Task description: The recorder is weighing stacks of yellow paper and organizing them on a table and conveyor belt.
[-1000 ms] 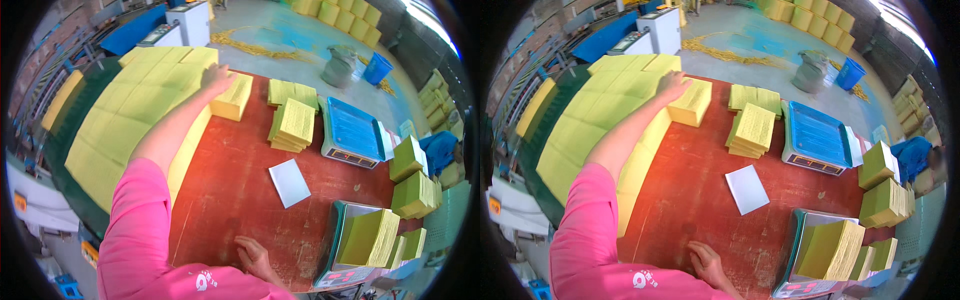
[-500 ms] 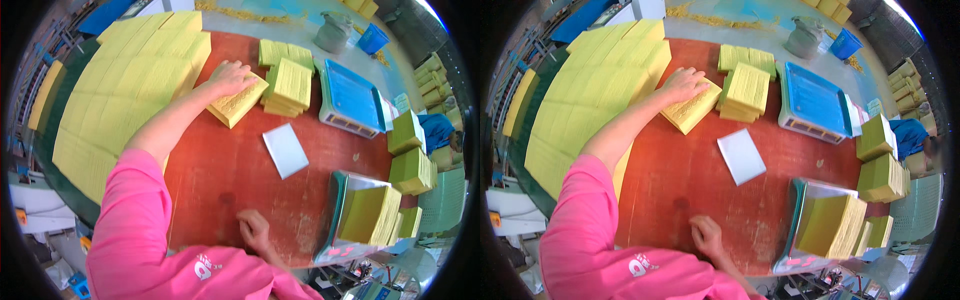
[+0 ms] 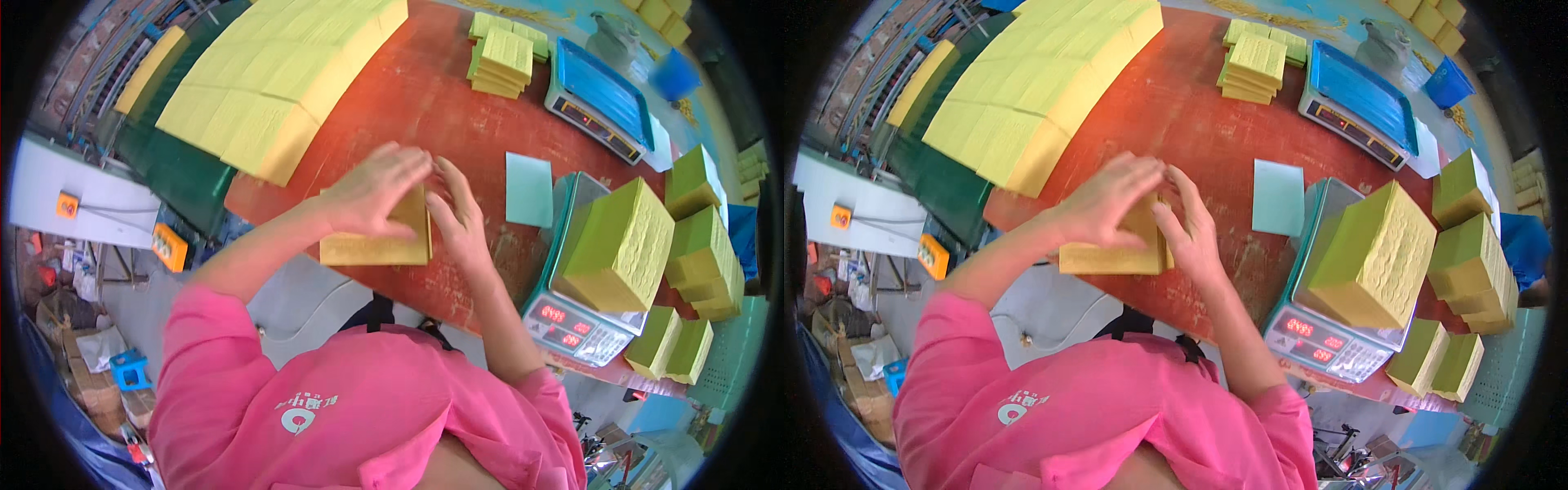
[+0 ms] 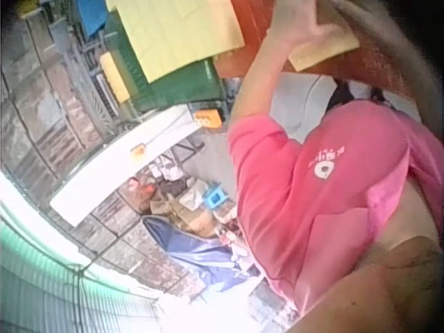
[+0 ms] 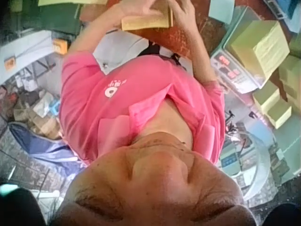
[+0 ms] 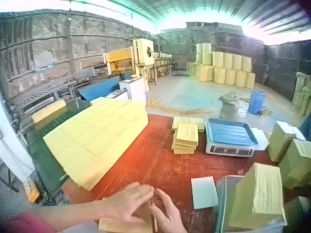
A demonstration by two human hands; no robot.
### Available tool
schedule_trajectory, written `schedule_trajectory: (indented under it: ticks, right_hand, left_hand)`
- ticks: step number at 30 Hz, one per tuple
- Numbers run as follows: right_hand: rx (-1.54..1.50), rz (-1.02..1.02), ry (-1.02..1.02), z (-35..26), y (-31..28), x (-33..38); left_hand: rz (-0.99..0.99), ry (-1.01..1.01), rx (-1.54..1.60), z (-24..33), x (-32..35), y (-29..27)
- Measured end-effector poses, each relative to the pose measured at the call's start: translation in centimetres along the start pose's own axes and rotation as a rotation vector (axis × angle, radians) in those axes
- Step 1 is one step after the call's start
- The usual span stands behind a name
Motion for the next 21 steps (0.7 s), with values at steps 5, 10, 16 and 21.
schedule_trajectory:
  ticks: [5, 10, 16, 21]
  right_hand:
    - [0.263, -0.195, 0.098, 1.7, -0.7, -0.2]
    - [0.437, -0.291, -0.024, 1.5, 1.1, 4.1]
    - [0.541, -0.284, 0.1, -2.2, 3.2, 10.9]
    - [0.557, -0.279, 0.135, -2.9, 2.7, 13.4]
  left_hand:
    - [0.658, -0.858, 0.366, 5.5, 9.1, -0.9]
    - [0.816, -1.65, 0.873, 14.6, 17.0, 5.1]
    - [0.948, -1.241, 1.816, 16.4, 15.2, 7.0]
    - [0.853, -1.355, 1.78, 15.3, 15.7, 7.4]
Point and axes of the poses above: each hand's wrist, its own x-axis away from the middle knuckle, its own y-axis out of the palm, z = x × y, the point moved 2 cm from there along -x, towards the middle knuckle, and after that the axes turned 12 degrees about -x, right-handed, at the moved point
